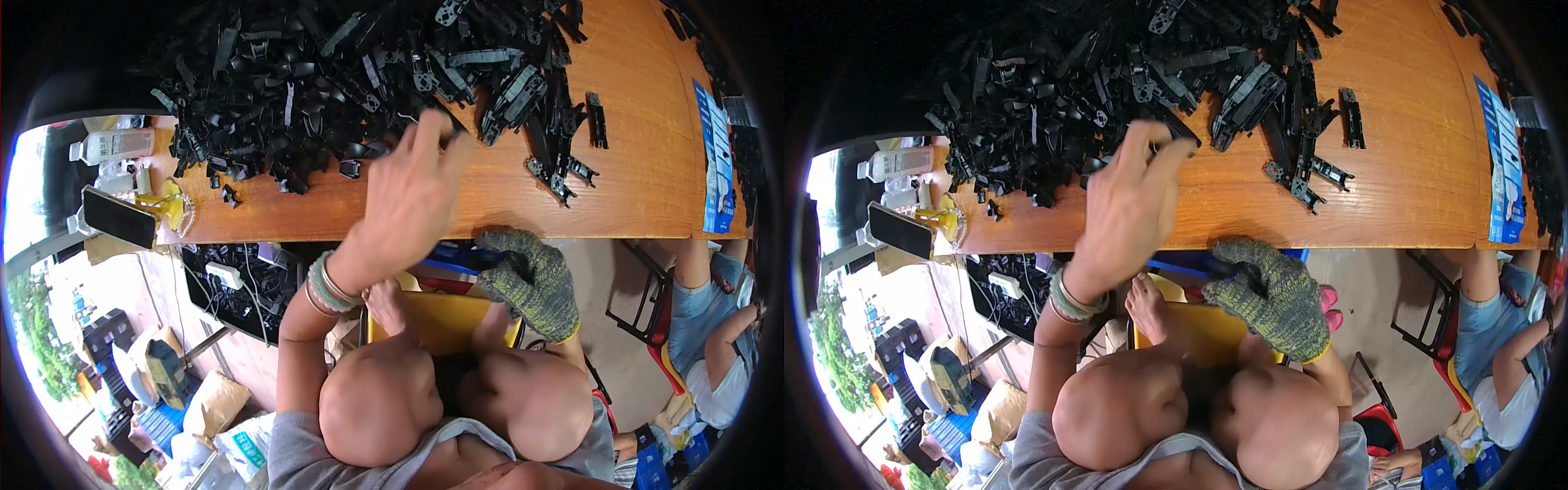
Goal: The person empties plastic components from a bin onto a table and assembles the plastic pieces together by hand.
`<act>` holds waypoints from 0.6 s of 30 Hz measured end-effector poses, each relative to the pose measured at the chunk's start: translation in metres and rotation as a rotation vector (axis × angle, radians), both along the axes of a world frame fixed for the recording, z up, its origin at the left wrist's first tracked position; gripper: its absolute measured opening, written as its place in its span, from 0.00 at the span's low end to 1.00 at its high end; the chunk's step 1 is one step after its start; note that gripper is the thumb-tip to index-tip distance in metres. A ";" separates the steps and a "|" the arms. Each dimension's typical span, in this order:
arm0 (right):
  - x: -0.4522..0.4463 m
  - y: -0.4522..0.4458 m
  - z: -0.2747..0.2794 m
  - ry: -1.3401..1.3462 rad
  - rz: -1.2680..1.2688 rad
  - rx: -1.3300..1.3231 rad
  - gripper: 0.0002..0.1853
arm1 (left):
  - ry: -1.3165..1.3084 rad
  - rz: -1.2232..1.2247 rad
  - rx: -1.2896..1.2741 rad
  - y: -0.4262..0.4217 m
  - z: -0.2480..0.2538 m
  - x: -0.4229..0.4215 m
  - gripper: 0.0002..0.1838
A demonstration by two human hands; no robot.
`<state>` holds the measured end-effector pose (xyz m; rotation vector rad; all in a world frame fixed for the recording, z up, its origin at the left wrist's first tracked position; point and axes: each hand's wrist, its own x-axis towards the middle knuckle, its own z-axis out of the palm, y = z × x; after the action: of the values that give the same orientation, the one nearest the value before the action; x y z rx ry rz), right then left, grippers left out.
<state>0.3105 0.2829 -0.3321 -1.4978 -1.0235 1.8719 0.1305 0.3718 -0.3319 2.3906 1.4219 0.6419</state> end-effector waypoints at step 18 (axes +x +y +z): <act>-0.007 0.014 -0.005 0.286 -0.289 -0.035 0.16 | -0.203 -0.228 0.344 -0.006 -0.019 -0.006 0.18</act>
<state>0.3036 0.2970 -0.3370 -1.2722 -0.6108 1.8336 0.1245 0.3663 -0.3508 2.5978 1.0029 1.1059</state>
